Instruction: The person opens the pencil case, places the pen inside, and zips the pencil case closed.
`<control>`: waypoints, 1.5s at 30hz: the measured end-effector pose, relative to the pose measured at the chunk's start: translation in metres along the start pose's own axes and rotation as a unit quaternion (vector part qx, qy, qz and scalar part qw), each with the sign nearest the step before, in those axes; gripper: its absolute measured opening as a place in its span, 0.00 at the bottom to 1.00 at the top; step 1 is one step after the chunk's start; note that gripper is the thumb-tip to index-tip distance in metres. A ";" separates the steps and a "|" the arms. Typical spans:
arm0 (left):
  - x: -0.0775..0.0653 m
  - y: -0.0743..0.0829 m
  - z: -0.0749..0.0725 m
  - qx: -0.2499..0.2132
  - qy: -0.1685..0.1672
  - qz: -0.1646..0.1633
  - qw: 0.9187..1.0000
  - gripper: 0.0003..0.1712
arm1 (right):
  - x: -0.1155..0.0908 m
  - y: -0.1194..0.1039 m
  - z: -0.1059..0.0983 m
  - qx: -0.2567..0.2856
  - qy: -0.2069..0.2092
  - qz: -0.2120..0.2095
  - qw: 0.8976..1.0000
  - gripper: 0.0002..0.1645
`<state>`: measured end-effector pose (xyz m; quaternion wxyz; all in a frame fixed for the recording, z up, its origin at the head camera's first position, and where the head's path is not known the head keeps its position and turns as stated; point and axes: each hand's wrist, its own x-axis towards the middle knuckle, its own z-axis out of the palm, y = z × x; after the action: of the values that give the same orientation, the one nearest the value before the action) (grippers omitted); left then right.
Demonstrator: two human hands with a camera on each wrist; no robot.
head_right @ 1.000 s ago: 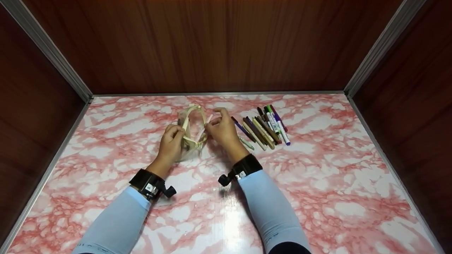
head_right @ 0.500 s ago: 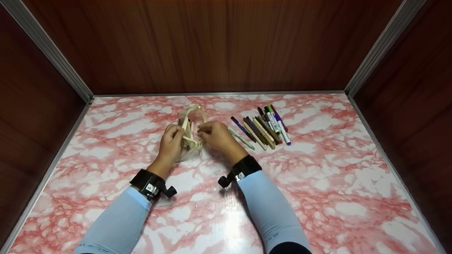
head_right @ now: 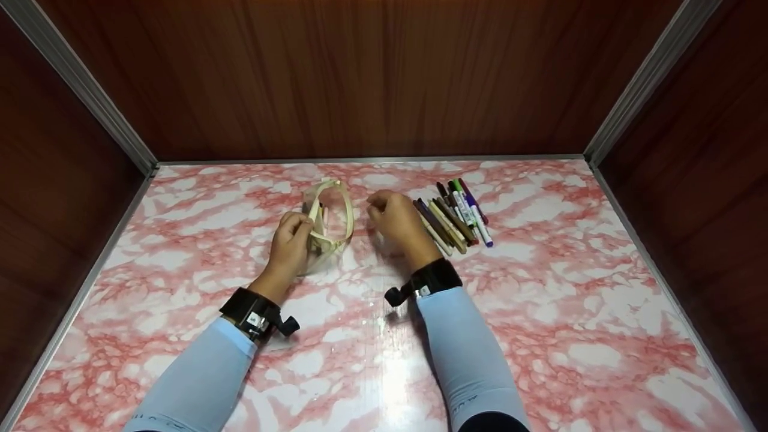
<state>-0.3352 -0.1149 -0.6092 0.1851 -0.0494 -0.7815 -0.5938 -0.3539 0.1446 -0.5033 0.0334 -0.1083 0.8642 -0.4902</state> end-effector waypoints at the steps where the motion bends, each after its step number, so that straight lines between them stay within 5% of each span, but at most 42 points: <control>1: 0.000 0.001 0.000 0.000 0.000 0.000 1.000 0.11 | 0.001 0.002 -0.007 -0.032 0.013 -0.013 0.999 0.17; 3: -0.001 0.005 0.000 0.007 0.004 0.005 1.000 0.12 | 0.004 0.007 -0.021 -0.093 0.045 -0.039 0.994 0.18; 8: -0.004 0.014 -0.001 0.013 0.009 0.007 1.000 0.12 | 0.001 0.019 -0.058 -0.160 0.114 -0.019 0.980 0.20; 20: -0.003 0.011 -0.001 0.026 0.013 0.026 0.999 0.12 | -0.018 0.062 -0.125 -0.178 0.198 0.101 0.959 0.27; 35: -0.004 0.011 -0.002 0.010 0.007 0.018 1.000 0.12 | -0.029 0.079 -0.139 -0.174 0.174 0.172 0.954 0.29; 45: -0.005 0.019 -0.003 0.020 0.002 0.010 1.000 0.11 | -0.030 0.081 -0.137 -0.176 0.175 0.163 0.955 0.25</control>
<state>-0.3244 -0.1111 -0.5929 0.1935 -0.0528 -0.7921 -0.5764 -0.3601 0.3064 -0.5030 -0.0586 0.1179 0.9349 -0.3296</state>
